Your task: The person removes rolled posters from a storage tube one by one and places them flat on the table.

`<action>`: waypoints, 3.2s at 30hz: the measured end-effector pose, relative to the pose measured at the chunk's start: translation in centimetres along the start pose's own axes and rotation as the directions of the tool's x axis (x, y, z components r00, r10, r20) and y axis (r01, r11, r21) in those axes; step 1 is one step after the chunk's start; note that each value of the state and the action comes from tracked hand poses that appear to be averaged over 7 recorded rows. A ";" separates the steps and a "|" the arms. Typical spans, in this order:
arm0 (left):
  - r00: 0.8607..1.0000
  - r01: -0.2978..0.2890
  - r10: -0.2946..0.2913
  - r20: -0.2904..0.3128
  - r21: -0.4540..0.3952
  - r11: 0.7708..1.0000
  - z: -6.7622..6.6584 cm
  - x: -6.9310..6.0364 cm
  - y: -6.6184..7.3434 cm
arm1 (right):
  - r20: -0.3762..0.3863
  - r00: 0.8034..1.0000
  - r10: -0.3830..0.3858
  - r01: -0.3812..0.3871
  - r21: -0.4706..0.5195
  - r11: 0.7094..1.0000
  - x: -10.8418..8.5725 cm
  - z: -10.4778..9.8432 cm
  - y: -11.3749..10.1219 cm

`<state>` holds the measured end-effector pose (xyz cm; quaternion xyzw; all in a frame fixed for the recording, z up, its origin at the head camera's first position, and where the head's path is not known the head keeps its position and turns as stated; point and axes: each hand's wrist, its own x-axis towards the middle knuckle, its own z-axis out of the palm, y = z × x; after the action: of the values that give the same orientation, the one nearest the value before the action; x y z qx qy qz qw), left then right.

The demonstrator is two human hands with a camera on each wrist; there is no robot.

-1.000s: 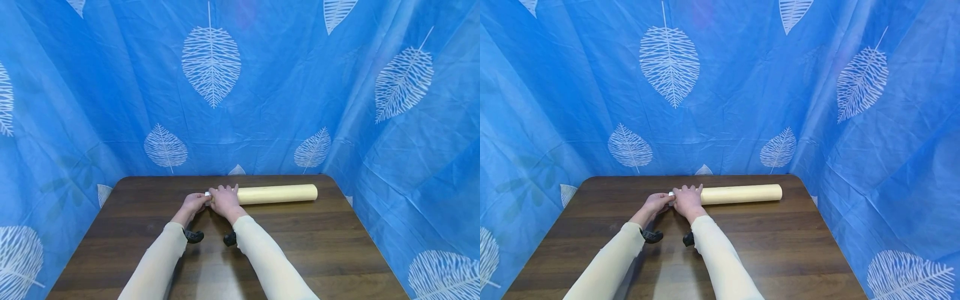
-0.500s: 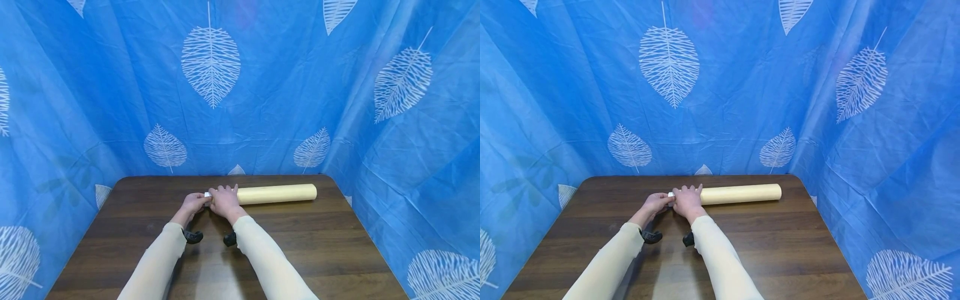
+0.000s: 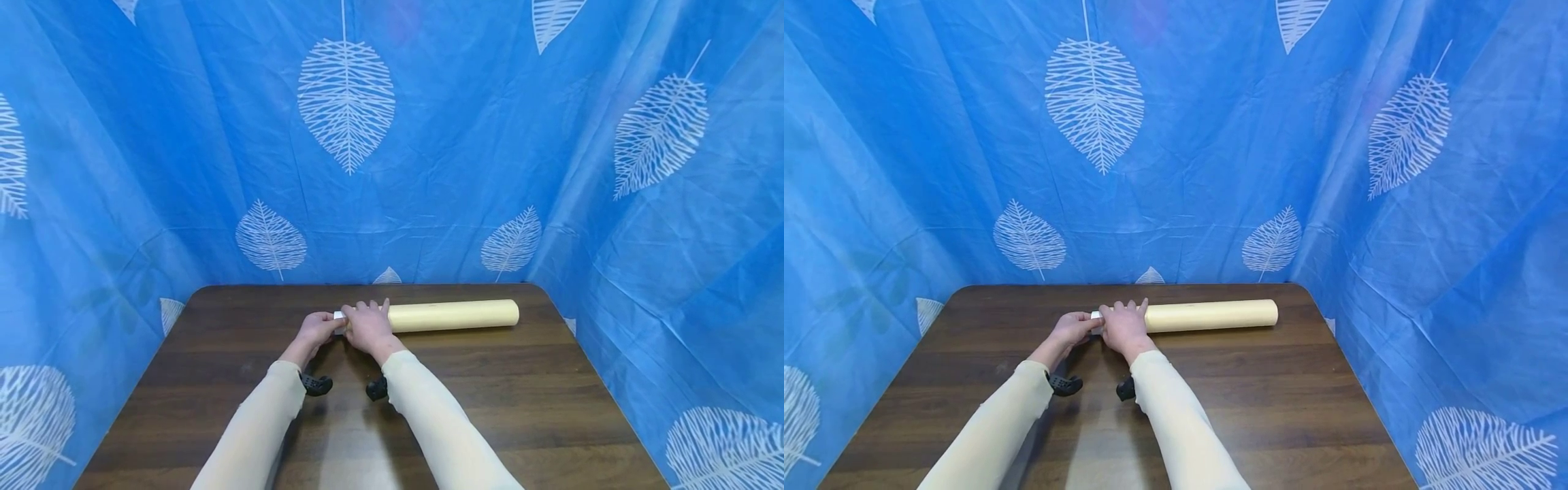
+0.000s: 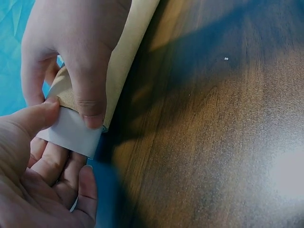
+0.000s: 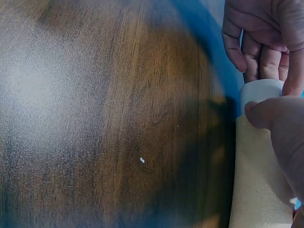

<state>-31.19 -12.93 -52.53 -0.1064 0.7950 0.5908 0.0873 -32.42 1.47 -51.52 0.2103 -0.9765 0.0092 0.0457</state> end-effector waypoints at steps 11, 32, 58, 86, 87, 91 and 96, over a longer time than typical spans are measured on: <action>1.000 -0.019 0.020 -0.020 0.027 0.999 -0.1 -0.2 0.0 | 0.019 1.000 0.012 -0.012 0.028 1.000 0.0 0.0 -0.1; 0.999 -0.023 0.024 0.027 -0.050 0.999 -1.5 -0.2 -0.8 | 0.008 1.000 0.010 -0.010 0.043 0.999 0.2 0.9 0.2; 1.000 0.005 -0.004 0.008 -0.037 0.999 -1.4 -1.0 -1.0 | -0.016 1.000 0.001 -0.001 0.041 0.999 -0.6 1.3 0.2; 1.000 0.017 -0.019 -0.020 -0.058 0.998 -1.3 -1.2 -1.0 | 0.023 0.997 0.071 -0.073 0.050 0.996 -0.8 0.7 -0.2; 1.000 0.020 -0.021 -0.020 -0.058 0.998 -1.3 -1.2 -1.0 | 0.024 0.997 0.073 -0.074 0.048 0.996 -0.7 0.8 -0.2; 0.999 0.025 -0.027 -0.022 -0.064 0.998 -1.3 -1.4 -0.9 | 0.012 0.997 0.071 -0.072 0.037 0.997 -0.6 1.3 -0.2; 0.999 0.018 -0.020 -0.031 -0.070 0.997 -1.4 -1.5 -1.0 | -0.012 0.998 0.066 -0.065 0.034 0.997 -0.7 1.4 -0.1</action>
<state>-29.49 -14.42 -52.62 -0.1264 0.7743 0.6153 0.0766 -31.85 1.58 -53.01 0.1789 -0.9823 0.0284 0.0482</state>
